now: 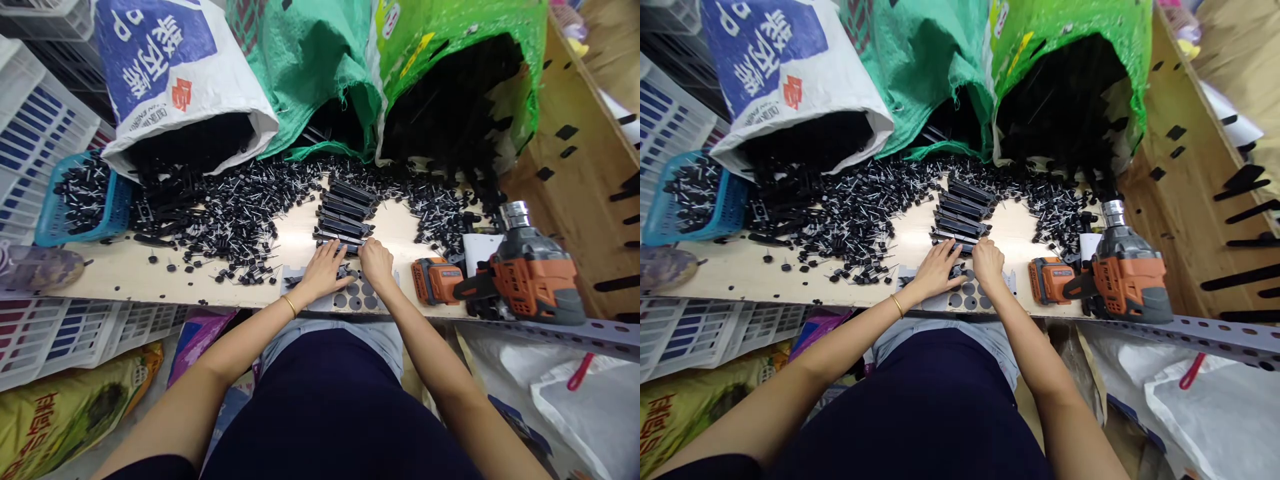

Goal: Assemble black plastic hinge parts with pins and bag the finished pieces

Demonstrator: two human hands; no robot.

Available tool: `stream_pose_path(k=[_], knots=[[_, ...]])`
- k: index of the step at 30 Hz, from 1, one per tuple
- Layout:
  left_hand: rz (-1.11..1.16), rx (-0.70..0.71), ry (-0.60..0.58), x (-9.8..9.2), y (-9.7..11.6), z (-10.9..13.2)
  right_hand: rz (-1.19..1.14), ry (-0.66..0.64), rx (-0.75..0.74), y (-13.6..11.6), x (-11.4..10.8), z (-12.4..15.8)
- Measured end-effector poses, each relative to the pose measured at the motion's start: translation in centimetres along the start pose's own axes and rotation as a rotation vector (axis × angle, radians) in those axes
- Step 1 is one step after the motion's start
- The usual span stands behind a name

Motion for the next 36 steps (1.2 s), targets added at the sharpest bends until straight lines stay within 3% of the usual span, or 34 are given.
stream_pose_path(k=[8, 16, 21, 29, 32, 36], knots=[[-0.020, 0.012, 0.015, 0.5, 0.2, 0.2, -0.085, -0.003, 0.093, 0.5, -0.1, -0.2], [-0.038, 0.078, 0.040, -0.5, 0.5, 3.4, -0.222, 0.002, -0.050, 4.1, 0.7, -0.8], [-0.080, 0.078, -0.018, 0.5, 0.4, 4.8, -0.171, 0.034, -0.129, 1.8, 0.6, -0.4], [-0.027, 0.261, -0.047, 1.5, 2.0, 2.6, -0.022, 0.022, -0.078, -0.6, -0.1, 0.3], [0.042, 0.273, 0.005, 0.8, 2.6, 2.4, -0.008, 0.007, -0.053, -0.5, 0.0, 0.5], [0.300, 0.286, 0.105, -1.0, 3.9, 4.3, -0.029, -0.040, -0.084, 0.4, -0.1, -0.1]])
Point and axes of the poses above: each hand's wrist, its own z-axis away from the middle knuckle, its own x-axis out of the palm, y = z × x, the point moved 9 cm from there along -z, towards the middle knuckle, and after that the axes turned 8 degrees about z, right-handed, at the moved point
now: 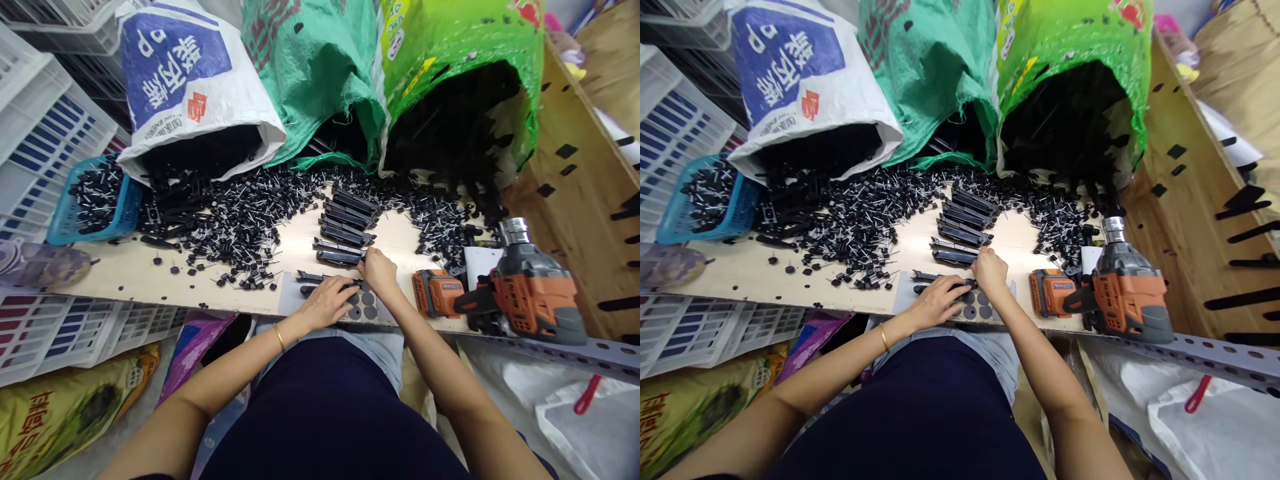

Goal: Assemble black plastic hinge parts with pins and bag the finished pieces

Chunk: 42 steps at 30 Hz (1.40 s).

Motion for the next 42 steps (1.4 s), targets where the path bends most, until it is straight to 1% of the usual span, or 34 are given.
stream_pose_path(k=[3, 5, 6, 8, 10, 12, 14, 17, 19, 20, 22, 24, 27, 30, 33, 35, 36, 42], knots=[[0.284, -0.160, 0.000, -0.1, 0.2, 1.7, -0.044, -0.043, -0.039, 1.7, -1.1, -2.3], [0.372, -0.251, 0.012, -0.1, 0.0, 2.4, -0.061, 0.002, -0.012, 3.3, -2.8, -4.7], [0.377, -0.265, 0.036, -0.3, 0.0, 2.5, -0.075, 0.059, 0.010, 4.0, -3.9, -5.9], [0.337, -0.233, 0.099, -1.1, 0.1, 2.1, -0.118, 0.176, 0.037, 4.7, -5.8, -8.0], [0.265, -0.167, 0.149, -2.0, 0.2, 0.8, -0.151, 0.255, 0.028, 4.5, -6.7, -9.6], [0.169, -0.121, 0.169, -2.8, -0.4, -1.6, -0.101, 0.282, -0.009, 3.6, -6.7, -10.7], [0.038, -0.111, 0.162, -3.4, -2.0, -5.1, -0.019, 0.282, -0.049, 2.7, -6.3, -11.4], [-0.232, -0.194, 0.140, -4.5, -6.0, -11.4, 0.032, 0.249, -0.081, 1.9, -5.6, -12.2], [-0.355, -0.267, 0.073, -4.7, -8.9, -14.9, 0.042, 0.242, -0.085, 1.9, -5.6, -12.5], [-0.388, -0.309, 0.028, -4.5, -10.2, -16.1, 0.048, 0.240, -0.084, 1.8, -5.6, -12.5], [-0.436, -0.367, -0.018, -4.2, -12.0, -17.4, 0.058, 0.239, -0.070, 1.7, -5.6, -12.3], [-0.474, -0.371, -0.010, -3.9, -12.5, -17.4, 0.063, 0.237, -0.031, 1.6, -5.6, -12.0], [-0.519, -0.337, 0.025, -3.4, -11.9, -16.5, 0.068, 0.218, 0.072, 1.2, -5.3, -11.7], [-0.566, -0.334, 0.063, -3.0, -11.0, -15.4, 0.070, 0.152, 0.158, 0.7, -5.2, -12.4], [-0.597, -0.355, 0.087, -2.6, -10.5, -14.8, 0.083, 0.071, 0.165, 0.4, -5.4, -13.4], [-0.605, -0.367, 0.092, -2.3, -10.3, -14.6, 0.110, 0.043, 0.104, 0.2, -5.6, -13.6], [-0.607, -0.369, 0.095, -2.2, -10.2, -14.5, 0.130, 0.040, 0.050, 0.0, -5.7, -13.5], [-0.599, -0.379, 0.101, -2.2, -10.4, -14.5, 0.303, 0.058, -0.394, -1.1, -5.3, -11.7]])
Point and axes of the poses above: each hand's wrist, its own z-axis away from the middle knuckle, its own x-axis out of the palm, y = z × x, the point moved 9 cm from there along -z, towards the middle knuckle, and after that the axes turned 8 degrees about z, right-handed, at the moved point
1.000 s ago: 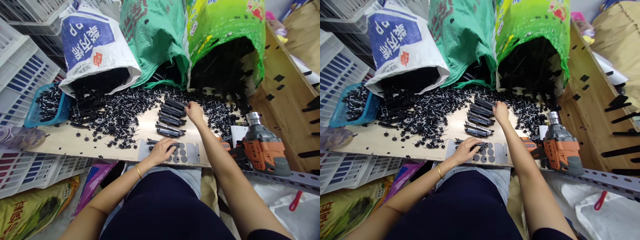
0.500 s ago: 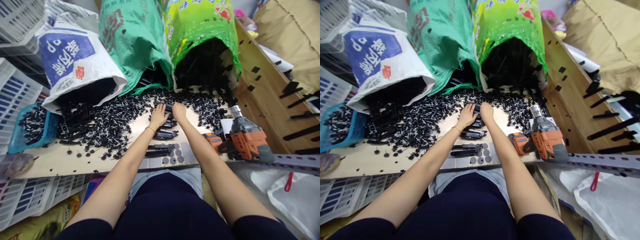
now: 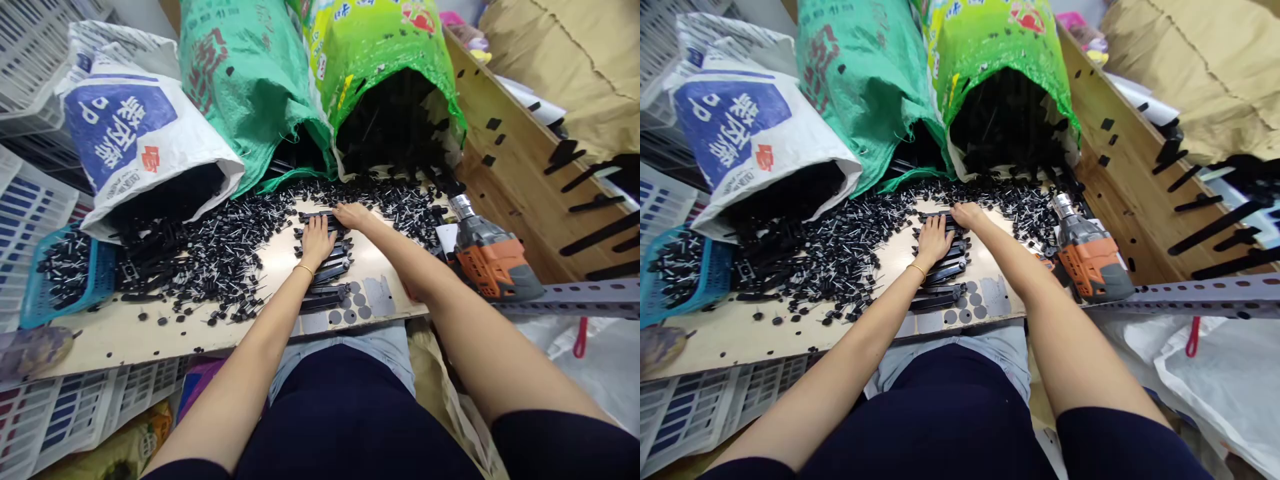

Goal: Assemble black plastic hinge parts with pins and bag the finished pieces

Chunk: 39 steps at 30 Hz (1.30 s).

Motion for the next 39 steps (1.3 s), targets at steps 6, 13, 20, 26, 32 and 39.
stream_pose_path(k=[6, 13, 20, 26, 32, 39], knots=[[0.026, -0.002, -0.008, -0.3, 0.0, -0.1, 0.132, -0.028, -0.208, 0.6, 0.0, -0.3], [0.051, 0.018, -0.023, -0.3, 0.3, -0.1, 0.150, -0.044, -0.097, 1.2, 1.0, -0.4], [0.039, 0.015, -0.016, 0.0, 0.1, -0.3, 0.109, -0.074, 0.019, 2.5, 1.4, -1.2], [0.052, 0.018, -0.028, -0.2, 0.0, -0.3, 0.104, -0.079, -0.181, 0.7, 0.6, -0.9], [0.067, 0.035, -0.011, -0.2, 0.0, -0.3, 0.107, -0.089, -0.203, 0.9, 0.6, -1.3], [0.049, 0.036, -0.006, -0.1, 0.0, -0.4, 0.039, -0.050, 0.018, 2.1, 1.1, -1.2]])
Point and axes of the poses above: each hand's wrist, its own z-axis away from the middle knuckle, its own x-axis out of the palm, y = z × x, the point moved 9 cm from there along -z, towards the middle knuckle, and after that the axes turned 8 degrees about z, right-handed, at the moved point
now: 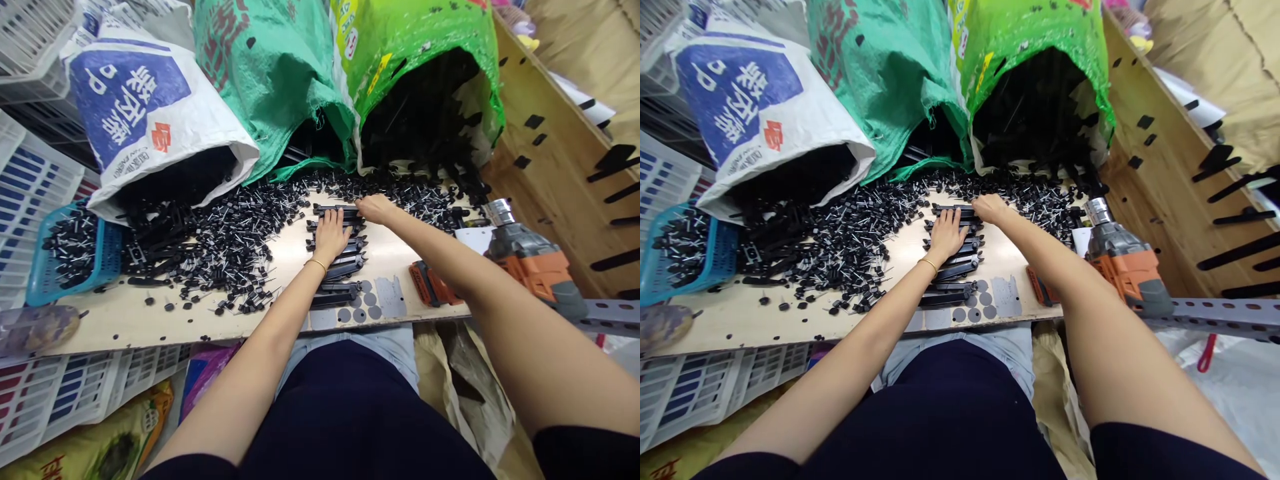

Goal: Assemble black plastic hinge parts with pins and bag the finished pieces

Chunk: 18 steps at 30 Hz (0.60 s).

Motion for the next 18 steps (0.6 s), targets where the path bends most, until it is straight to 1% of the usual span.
stream_pose_path(k=[8, 10, 13, 15, 16, 18], knots=[[-0.033, -0.015, -0.013, 0.0, 0.0, 0.2, -0.204, 0.027, 0.442, 0.1, -0.6, 0.3], [-0.040, -0.014, -0.014, 0.1, 0.0, 0.3, -0.265, 0.022, 0.518, 0.2, -0.7, 0.3], [-0.047, -0.003, -0.026, 0.2, 0.0, 0.4, -0.346, 0.033, 0.592, 0.2, -0.8, 0.9], [-0.049, -0.009, -0.028, 0.1, 0.0, 0.5, -0.383, 0.068, 0.616, -0.3, -0.8, 2.2], [-0.048, -0.017, -0.029, 0.1, 0.0, 0.6, -0.392, 0.089, 0.622, -0.7, -0.7, 3.3], [-0.044, -0.024, -0.031, -0.1, 0.1, 0.7, -0.424, 0.163, 0.598, -1.9, -0.3, 6.4]])
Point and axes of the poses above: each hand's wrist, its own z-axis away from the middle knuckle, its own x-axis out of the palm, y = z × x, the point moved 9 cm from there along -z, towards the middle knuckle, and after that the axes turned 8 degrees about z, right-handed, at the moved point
